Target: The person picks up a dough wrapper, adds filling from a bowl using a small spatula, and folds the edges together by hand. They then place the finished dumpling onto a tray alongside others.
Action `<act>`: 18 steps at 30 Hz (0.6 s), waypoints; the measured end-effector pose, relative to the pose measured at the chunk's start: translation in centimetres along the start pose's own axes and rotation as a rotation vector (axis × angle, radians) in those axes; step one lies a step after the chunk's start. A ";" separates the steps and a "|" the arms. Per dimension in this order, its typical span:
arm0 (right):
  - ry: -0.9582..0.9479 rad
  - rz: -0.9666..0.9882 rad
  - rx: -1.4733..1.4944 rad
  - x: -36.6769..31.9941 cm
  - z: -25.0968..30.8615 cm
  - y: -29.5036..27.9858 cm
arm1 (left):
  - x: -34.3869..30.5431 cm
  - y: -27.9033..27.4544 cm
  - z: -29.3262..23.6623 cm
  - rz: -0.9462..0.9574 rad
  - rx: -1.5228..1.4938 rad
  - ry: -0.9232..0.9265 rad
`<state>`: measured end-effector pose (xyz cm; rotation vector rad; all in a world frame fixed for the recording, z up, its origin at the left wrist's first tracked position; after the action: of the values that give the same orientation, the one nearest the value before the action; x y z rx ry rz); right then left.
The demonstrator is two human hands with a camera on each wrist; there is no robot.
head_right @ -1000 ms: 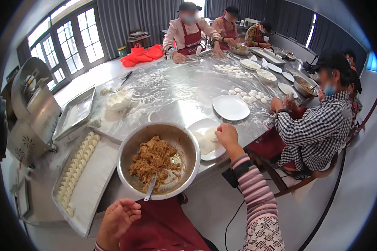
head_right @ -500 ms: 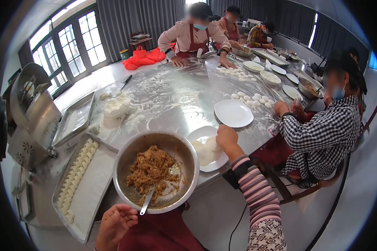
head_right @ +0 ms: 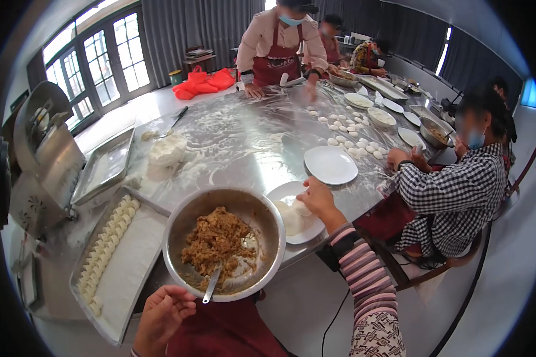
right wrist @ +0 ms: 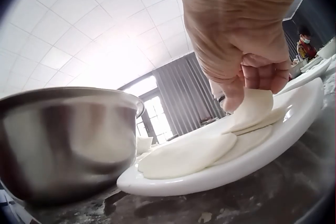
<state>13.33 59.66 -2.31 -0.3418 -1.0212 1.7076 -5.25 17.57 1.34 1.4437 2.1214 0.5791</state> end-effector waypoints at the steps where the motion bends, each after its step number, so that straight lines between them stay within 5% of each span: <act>1: -0.042 0.020 -0.035 -0.1 0.1 0.3 | 0.1 0.1 0.1 0.013 -0.003 -0.004; 6: -0.053 0.033 -0.304 -1.0 2.2 -1.3 | 0.8 0.6 -0.4 0.044 0.170 0.042; 9: -0.482 -0.235 -0.446 -3.3 9.6 -4.9 | 0.8 1.6 -1.7 0.019 0.403 0.115; 10: -0.485 -0.244 -0.449 -3.8 10.9 -5.3 | 1.0 1.6 -1.9 0.024 0.404 0.123; 13: -0.750 -0.145 -0.253 -8.2 19.8 -5.7 | 2.3 2.1 -3.4 -0.011 0.768 0.346; 15: -0.953 -0.031 -0.210 -11.9 24.9 -3.7 | 1.5 5.7 -6.4 -0.073 1.222 0.825; 18: -1.161 0.067 -0.139 -17.5 30.4 -1.6 | 3.1 6.0 -6.1 -0.086 1.165 0.863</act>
<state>1.11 30.25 12.51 0.6355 -1.9553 1.8793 -5.61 22.13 9.23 1.7910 3.5124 -0.2438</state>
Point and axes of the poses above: each hand's wrist, its own x-axis towards the middle knuckle, its own y-axis out of the palm, z = x × y, the point moved 10 cm from there along x, towards the middle knuckle, and after that the axes turned 1 degree about -y, right-handed, at the moved point
